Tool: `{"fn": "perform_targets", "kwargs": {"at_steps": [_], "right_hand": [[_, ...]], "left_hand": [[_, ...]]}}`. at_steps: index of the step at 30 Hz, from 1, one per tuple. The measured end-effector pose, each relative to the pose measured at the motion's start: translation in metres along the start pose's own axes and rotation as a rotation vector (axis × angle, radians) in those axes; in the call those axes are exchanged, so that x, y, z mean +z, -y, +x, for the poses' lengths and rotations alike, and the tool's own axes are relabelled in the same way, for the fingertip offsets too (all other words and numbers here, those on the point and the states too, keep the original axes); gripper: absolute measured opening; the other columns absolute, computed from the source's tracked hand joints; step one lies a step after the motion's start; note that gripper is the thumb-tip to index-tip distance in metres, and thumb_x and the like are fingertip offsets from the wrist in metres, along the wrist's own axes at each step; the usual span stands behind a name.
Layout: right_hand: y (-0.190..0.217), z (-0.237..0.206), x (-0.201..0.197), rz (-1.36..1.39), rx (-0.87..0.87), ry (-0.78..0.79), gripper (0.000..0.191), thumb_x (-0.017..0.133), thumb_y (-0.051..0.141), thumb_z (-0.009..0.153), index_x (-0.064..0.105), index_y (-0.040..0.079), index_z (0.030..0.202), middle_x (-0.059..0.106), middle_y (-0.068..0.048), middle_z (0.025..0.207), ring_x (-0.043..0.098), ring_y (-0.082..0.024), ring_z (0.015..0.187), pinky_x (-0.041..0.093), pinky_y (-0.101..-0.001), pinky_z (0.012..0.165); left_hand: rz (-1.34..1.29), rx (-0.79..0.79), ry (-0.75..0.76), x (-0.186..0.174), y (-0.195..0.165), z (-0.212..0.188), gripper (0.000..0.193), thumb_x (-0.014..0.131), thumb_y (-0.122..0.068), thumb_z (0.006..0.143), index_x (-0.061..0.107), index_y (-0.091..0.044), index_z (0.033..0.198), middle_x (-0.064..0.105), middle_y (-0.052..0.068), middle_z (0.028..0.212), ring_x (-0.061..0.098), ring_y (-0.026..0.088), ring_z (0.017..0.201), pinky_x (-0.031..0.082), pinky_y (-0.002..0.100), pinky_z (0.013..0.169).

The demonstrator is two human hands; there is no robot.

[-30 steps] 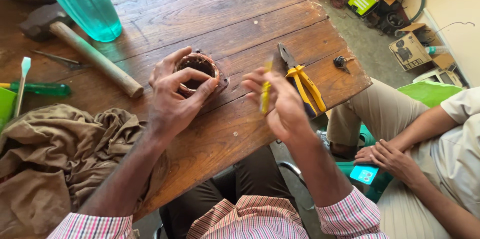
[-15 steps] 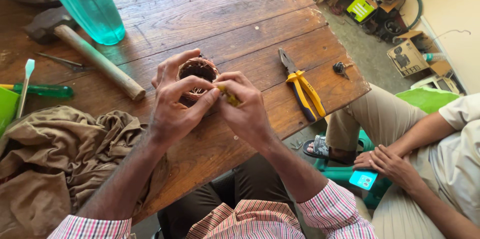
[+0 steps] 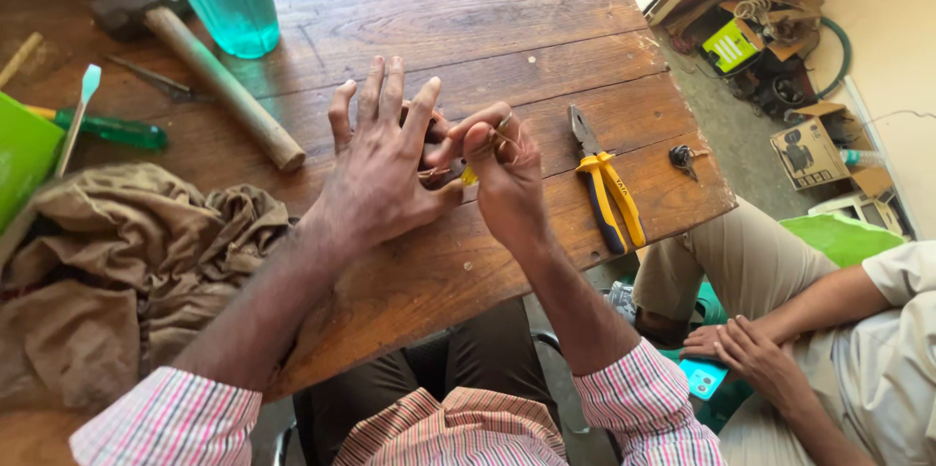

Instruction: The person works on a cylindrical component wrapped in copper wire, holding it steady on a wooden workbench. They use pliers to grip and pull the wire ends, then use a small screwdriver to press and arrange the wire loops around the component's rim, repositioning the part as they work.

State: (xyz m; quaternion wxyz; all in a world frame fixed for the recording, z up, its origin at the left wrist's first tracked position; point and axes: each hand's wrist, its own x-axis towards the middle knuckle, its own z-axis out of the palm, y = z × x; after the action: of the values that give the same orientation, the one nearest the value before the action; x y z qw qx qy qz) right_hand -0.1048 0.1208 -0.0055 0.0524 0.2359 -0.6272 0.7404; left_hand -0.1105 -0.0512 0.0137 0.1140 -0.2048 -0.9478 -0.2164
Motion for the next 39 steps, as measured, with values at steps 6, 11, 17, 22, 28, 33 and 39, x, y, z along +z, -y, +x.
{"fn": "perform_targets", "kwargs": {"at_steps": [6, 11, 17, 22, 28, 33, 39], "right_hand": [[0.003, 0.020, -0.013, 0.425, 0.218, 0.307, 0.032, 0.055, 0.037, 0.106, 0.057, 0.005, 0.105, 0.069, -0.009, 0.083, 0.071, -0.018, 0.081, 0.058, -0.0327, 0.080], [0.004, 0.004, -0.018, 0.396, 0.239, 0.328, 0.032, 0.056, 0.039, 0.110, 0.057, 0.007, 0.106, 0.048, 0.001, 0.071, 0.043, -0.008, 0.064, 0.041, -0.0257, 0.064], [0.026, -0.040, -0.007, 0.258, 0.175, 0.083, 0.033, 0.059, 0.040, 0.109, 0.057, 0.008, 0.105, 0.043, 0.005, 0.071, 0.037, -0.004, 0.065, 0.033, -0.0207, 0.061], [0.031, -0.031, 0.000, 0.118, 0.025, 0.030, 0.035, 0.055, 0.043, 0.110, 0.054, 0.009, 0.103, 0.050, 0.001, 0.075, 0.045, -0.008, 0.063, 0.040, -0.0248, 0.057], [0.023, 0.069, -0.008, 0.088, 0.121, 0.204, 0.025, 0.053, 0.031, 0.114, 0.055, 0.008, 0.104, 0.044, 0.003, 0.070, 0.038, -0.007, 0.059, 0.035, -0.0244, 0.050], [0.012, 0.118, 0.011, 0.026, 0.322, 0.289, 0.023, 0.051, 0.029, 0.110, 0.055, 0.007, 0.102, 0.051, 0.002, 0.071, 0.046, -0.008, 0.059, 0.044, -0.0258, 0.049], [0.001, 0.123, 0.007, 0.007, 0.369, 0.374, 0.027, 0.051, 0.029, 0.111, 0.058, 0.003, 0.106, 0.056, -0.002, 0.074, 0.051, -0.009, 0.062, 0.050, -0.0269, 0.056]], "left_hand": [[0.093, -0.110, 0.148, -0.005, -0.003, -0.002, 0.122, 0.083, -0.068, 0.058, 0.033, -0.013, 0.155, 0.038, 0.022, 0.150, 0.036, 0.040, 0.140, 0.028, 0.060, 0.113], [0.147, -0.093, 0.122, 0.000, -0.002, -0.003, 0.113, 0.080, -0.073, 0.069, 0.034, -0.014, 0.154, 0.043, 0.020, 0.143, 0.045, 0.039, 0.129, 0.040, 0.060, 0.104], [0.211, -0.125, 0.193, 0.004, -0.009, 0.006, 0.117, 0.081, -0.068, 0.067, 0.030, -0.016, 0.158, 0.041, 0.020, 0.145, 0.045, 0.038, 0.129, 0.039, 0.059, 0.105], [0.234, -0.130, 0.217, 0.008, -0.012, 0.008, 0.116, 0.082, -0.067, 0.068, 0.028, -0.015, 0.157, 0.038, 0.023, 0.148, 0.041, 0.041, 0.132, 0.035, 0.064, 0.105], [0.121, -0.007, 0.007, 0.010, -0.007, 0.002, 0.108, 0.082, -0.068, 0.069, 0.039, -0.007, 0.148, 0.036, 0.030, 0.151, 0.032, 0.047, 0.142, 0.026, 0.068, 0.110], [-0.182, -0.205, -0.038, 0.005, 0.005, -0.004, 0.051, 0.073, -0.053, 0.090, 0.069, -0.006, 0.111, 0.039, 0.027, 0.158, 0.032, 0.043, 0.150, 0.016, 0.068, 0.125], [-0.358, -0.263, 0.012, 0.010, 0.024, 0.000, 0.037, 0.072, -0.045, 0.086, 0.080, -0.014, 0.105, 0.021, 0.037, 0.159, 0.018, 0.055, 0.148, 0.020, 0.059, 0.118]]}}
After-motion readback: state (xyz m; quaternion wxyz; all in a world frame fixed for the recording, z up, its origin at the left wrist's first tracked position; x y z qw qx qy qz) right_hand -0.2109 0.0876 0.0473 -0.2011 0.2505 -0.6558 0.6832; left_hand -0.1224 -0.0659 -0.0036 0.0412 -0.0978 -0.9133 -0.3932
